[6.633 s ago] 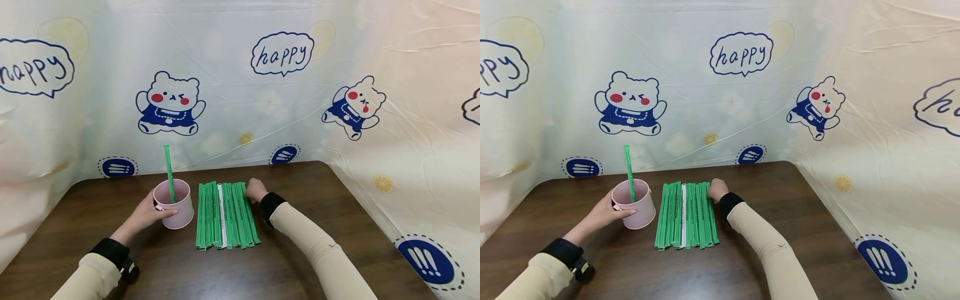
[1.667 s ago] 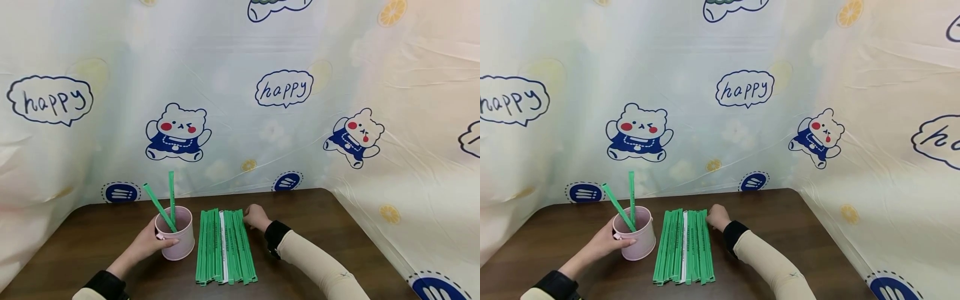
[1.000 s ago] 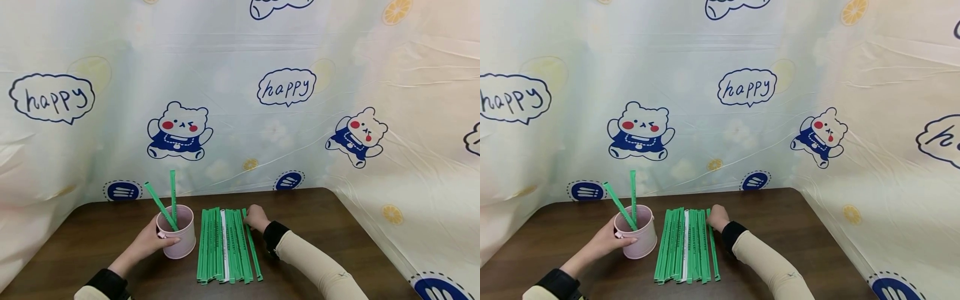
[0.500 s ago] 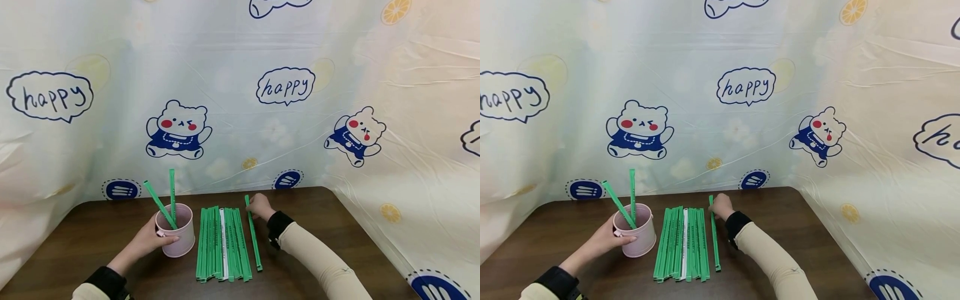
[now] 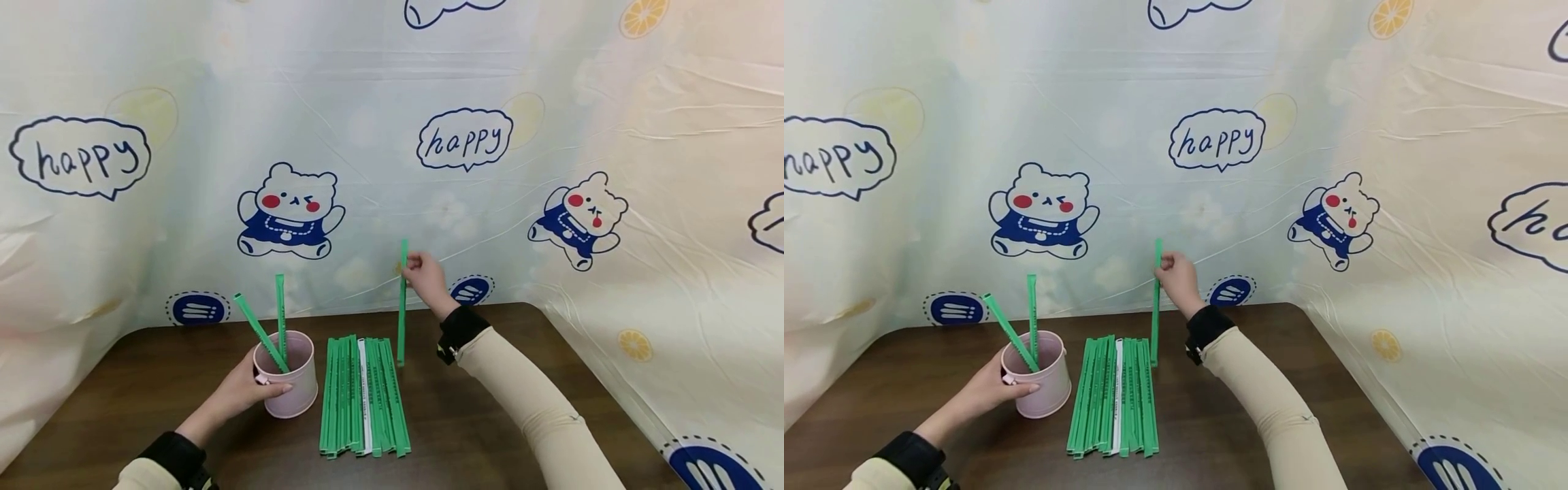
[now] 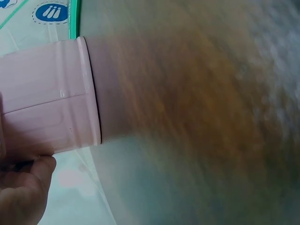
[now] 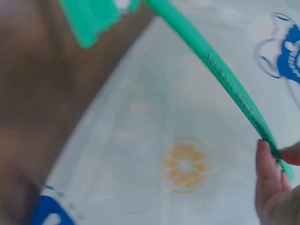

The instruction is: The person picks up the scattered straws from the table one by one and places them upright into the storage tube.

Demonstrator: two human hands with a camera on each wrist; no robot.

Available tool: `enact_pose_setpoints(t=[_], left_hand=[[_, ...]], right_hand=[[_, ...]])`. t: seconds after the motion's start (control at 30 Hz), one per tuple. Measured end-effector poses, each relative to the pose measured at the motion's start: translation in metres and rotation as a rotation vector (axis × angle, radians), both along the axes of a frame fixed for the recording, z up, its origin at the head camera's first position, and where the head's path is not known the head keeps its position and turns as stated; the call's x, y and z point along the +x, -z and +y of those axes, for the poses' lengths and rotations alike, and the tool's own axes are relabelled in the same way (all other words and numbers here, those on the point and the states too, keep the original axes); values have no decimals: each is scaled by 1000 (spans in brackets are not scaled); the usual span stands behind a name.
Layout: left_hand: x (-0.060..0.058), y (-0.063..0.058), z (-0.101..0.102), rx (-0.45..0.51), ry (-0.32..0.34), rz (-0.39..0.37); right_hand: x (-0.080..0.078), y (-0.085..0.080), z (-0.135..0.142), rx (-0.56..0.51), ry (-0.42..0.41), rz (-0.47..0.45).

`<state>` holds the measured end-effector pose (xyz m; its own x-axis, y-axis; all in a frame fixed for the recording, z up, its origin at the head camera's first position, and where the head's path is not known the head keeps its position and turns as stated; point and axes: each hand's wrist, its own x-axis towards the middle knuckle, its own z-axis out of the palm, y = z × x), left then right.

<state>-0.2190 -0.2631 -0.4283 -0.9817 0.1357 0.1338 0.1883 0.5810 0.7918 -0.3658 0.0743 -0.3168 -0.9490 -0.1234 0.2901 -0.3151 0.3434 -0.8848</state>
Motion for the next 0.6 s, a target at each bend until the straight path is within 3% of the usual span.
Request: enact_pose_setpoints(t=[0.17, 0.33, 0.6], left_hand=[[-1, 2, 1, 11, 5, 8], [-1, 2, 2, 24, 21, 13], [1, 0, 1, 31, 1, 5]], right_hand=[[5, -35, -22, -173, -40, 70], [16, -59, -51, -348, -70, 116], [36, -70, -99, -416, -148, 112]])
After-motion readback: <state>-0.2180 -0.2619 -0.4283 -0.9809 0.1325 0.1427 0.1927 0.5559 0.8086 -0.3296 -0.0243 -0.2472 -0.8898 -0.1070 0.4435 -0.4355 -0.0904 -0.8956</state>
